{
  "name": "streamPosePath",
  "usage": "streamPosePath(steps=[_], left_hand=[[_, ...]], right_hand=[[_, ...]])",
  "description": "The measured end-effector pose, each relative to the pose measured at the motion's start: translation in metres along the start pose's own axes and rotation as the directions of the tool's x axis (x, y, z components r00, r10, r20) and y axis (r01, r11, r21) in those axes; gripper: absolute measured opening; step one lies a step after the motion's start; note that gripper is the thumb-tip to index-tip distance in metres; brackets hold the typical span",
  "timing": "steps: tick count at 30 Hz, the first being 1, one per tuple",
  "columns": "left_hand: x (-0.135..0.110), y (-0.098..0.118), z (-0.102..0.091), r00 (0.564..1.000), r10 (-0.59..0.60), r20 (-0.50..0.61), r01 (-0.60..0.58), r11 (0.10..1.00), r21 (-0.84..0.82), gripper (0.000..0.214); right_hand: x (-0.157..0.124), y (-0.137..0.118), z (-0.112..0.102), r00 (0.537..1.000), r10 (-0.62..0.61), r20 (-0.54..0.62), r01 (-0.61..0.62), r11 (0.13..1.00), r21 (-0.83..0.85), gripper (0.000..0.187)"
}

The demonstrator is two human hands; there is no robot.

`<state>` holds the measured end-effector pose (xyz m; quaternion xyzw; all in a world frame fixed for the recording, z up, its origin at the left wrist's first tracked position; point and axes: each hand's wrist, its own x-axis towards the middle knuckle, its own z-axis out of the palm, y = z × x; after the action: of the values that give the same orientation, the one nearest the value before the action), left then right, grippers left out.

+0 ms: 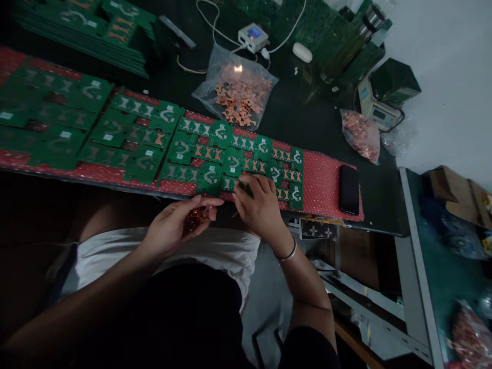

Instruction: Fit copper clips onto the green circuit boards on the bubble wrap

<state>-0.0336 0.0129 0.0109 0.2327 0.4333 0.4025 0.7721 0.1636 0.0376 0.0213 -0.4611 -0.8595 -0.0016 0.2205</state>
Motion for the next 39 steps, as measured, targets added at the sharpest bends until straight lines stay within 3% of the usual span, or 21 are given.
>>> streamPosePath(steps=[3,9,12,15,17,20,27,30,35,39], left_hand=[[0.0,-0.001,0.001,1.0,-0.027,-0.01,0.026,0.999,-0.024,0.046],[-0.001,-0.003,0.006,0.962,-0.182,-0.203,0.159,0.979,-0.125,0.043],[-0.001,-0.004,0.006,0.976,-0.157,-0.15,0.141,0.984,-0.113,0.04],[0.0,-0.005,0.005,0.999,-0.034,-0.02,0.034,0.999,-0.018,0.039],[0.0,-0.006,0.003,0.998,0.049,0.037,-0.052,0.997,0.065,0.039],[0.002,-0.008,0.001,0.993,0.114,0.038,-0.118,0.986,0.117,0.036],[0.003,-0.009,-0.006,0.987,0.122,0.109,-0.146,0.954,0.26,0.038],[0.002,-0.007,-0.006,0.985,0.133,0.107,-0.154,0.961,0.231,0.039],[0.0,-0.005,-0.007,0.994,0.102,0.046,-0.107,0.988,0.109,0.038],[-0.001,-0.003,-0.01,0.995,0.087,0.041,-0.09,0.992,0.092,0.037]], right_hand=[[-0.001,-0.016,-0.004,0.998,0.043,-0.055,-0.034,0.988,0.152,0.015],[-0.003,-0.04,0.001,1.0,0.005,-0.027,0.003,0.965,0.263,0.009],[-0.006,-0.04,0.002,0.997,-0.009,-0.079,0.03,0.965,0.259,0.007],[-0.012,-0.036,0.001,0.986,-0.056,-0.156,0.077,0.989,0.129,0.016],[-0.016,-0.033,0.001,0.985,-0.097,-0.144,0.11,0.99,0.085,0.02],[-0.02,-0.03,0.001,0.989,-0.124,-0.083,0.135,0.979,0.152,0.023],[-0.018,-0.025,-0.007,0.992,-0.121,-0.031,0.125,0.941,0.315,0.029],[-0.009,-0.023,-0.007,0.993,-0.106,-0.043,0.114,0.927,0.357,0.025],[0.004,-0.005,0.011,0.995,0.04,-0.089,-0.011,0.953,0.304,0.015],[0.006,0.006,0.025,0.994,0.015,-0.111,0.016,0.962,0.271,0.017]])
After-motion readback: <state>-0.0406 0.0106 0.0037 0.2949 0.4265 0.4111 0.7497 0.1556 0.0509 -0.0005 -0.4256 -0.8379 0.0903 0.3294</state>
